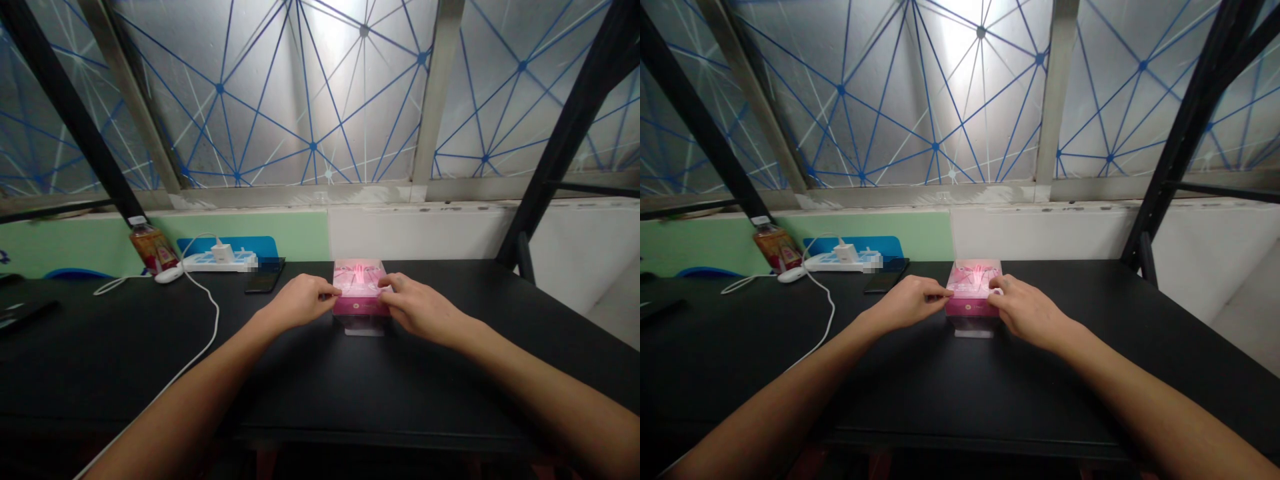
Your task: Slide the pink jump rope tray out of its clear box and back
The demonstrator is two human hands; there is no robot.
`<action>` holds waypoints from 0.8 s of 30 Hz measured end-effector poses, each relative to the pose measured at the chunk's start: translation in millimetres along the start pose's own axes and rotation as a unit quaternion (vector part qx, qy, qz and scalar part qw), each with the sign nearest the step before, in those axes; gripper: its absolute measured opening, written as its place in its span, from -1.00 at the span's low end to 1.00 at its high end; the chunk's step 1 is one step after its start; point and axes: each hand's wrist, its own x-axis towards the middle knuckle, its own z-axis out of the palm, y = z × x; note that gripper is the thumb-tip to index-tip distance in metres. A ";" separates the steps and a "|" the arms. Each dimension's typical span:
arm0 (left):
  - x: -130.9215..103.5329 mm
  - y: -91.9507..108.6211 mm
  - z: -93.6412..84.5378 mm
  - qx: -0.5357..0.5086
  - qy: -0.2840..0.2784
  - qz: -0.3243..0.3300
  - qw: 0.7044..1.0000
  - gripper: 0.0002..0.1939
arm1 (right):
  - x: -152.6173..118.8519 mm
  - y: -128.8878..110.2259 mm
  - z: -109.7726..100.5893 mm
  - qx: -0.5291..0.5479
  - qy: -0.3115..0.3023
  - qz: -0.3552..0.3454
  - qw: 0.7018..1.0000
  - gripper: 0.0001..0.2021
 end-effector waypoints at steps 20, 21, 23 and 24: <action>1.5 6.1 -5.4 -0.029 -0.002 -0.003 1.000 -0.75 | 2.9 -15.7 -1.1 -0.073 -0.025 -0.004 0.997 -0.79; 0.8 7.0 -6.2 -0.031 -0.003 0.000 1.000 -0.75 | 3.8 -15.1 -0.5 -0.069 -0.019 0.000 0.997 -0.79; -0.8 9.1 -8.3 -0.032 -0.001 0.005 0.999 -0.75 | 5.2 -13.3 1.1 -0.057 -0.005 0.009 0.998 -0.81; -1.6 10.4 -9.3 -0.030 0.001 0.006 1.000 -0.75 | 5.7 -12.3 1.8 -0.048 0.003 0.012 0.999 -0.82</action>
